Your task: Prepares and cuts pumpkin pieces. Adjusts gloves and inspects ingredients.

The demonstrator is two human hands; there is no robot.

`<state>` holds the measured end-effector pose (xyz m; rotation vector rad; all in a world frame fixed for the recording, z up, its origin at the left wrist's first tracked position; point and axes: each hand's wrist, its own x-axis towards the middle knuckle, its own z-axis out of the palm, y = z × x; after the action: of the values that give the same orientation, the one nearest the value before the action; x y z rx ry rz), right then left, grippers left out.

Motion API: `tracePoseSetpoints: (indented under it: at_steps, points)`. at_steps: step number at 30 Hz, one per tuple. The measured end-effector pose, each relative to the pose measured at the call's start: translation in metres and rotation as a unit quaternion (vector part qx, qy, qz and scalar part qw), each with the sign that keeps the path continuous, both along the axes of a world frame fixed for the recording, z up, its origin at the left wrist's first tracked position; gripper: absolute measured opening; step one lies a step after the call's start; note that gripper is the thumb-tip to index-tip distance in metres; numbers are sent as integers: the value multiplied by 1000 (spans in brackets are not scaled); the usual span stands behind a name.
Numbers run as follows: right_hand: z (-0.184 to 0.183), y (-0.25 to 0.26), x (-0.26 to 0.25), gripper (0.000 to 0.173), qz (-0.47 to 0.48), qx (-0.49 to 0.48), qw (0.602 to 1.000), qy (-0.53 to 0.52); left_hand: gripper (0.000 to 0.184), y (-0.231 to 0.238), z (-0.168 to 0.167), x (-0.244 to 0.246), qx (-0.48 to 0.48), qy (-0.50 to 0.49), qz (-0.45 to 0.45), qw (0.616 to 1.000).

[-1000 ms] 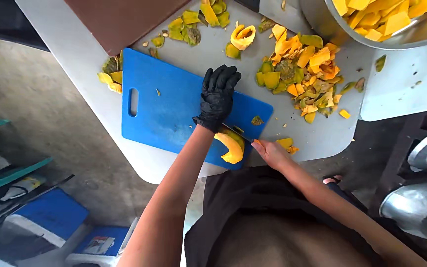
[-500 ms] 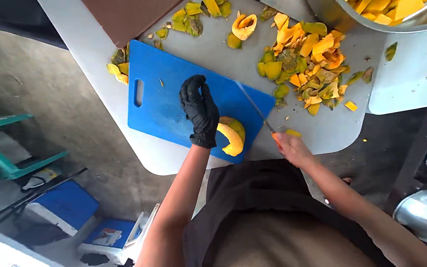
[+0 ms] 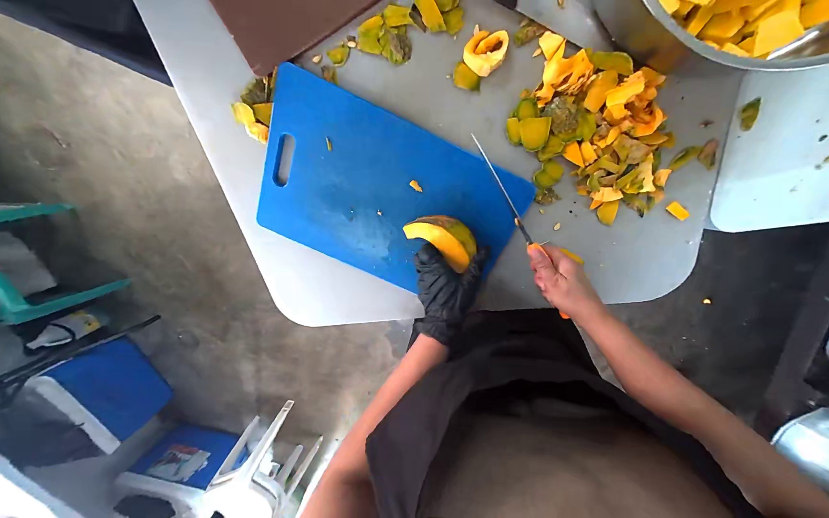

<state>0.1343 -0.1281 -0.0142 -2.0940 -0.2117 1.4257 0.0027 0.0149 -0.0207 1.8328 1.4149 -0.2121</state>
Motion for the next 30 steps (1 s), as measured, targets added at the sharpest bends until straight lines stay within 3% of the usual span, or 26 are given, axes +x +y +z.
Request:
tracePoseSetpoints:
  at_steps: [3,6,10,13,18,20,24,26,28,30]
  points:
    - [7,5,1,48,53,-19,991,-119,92,-9,-11,8,-21,51,-1,998]
    - [12,0,7,49,86,-14,977,-195,84,-1,-1,-7,-111,-106,39,987]
    - [20,-23,14,52,145,134,959,-204,59,15,40,-17,-355,-276,143,882]
    - [31,-31,18,67,216,191,937,-200,48,13,37,-17,-418,-334,166,828]
    - [34,-32,21,64,283,175,925,-182,18,1,27,-19,-410,-324,200,829]
    - [38,-28,23,63,302,150,926,-169,15,1,27,-22,-403,-317,202,834]
    - [39,-12,21,60,307,90,933,-167,25,10,15,-26,-436,-316,186,822]
    - [33,1,27,57,295,18,947,-123,24,11,18,-23,-441,-277,170,836]
    - [9,5,40,56,284,-31,956,-71,28,8,20,-21,-474,-263,163,824]
    - [-10,-3,46,55,270,-13,961,-55,26,6,19,-23,-491,-290,173,803]
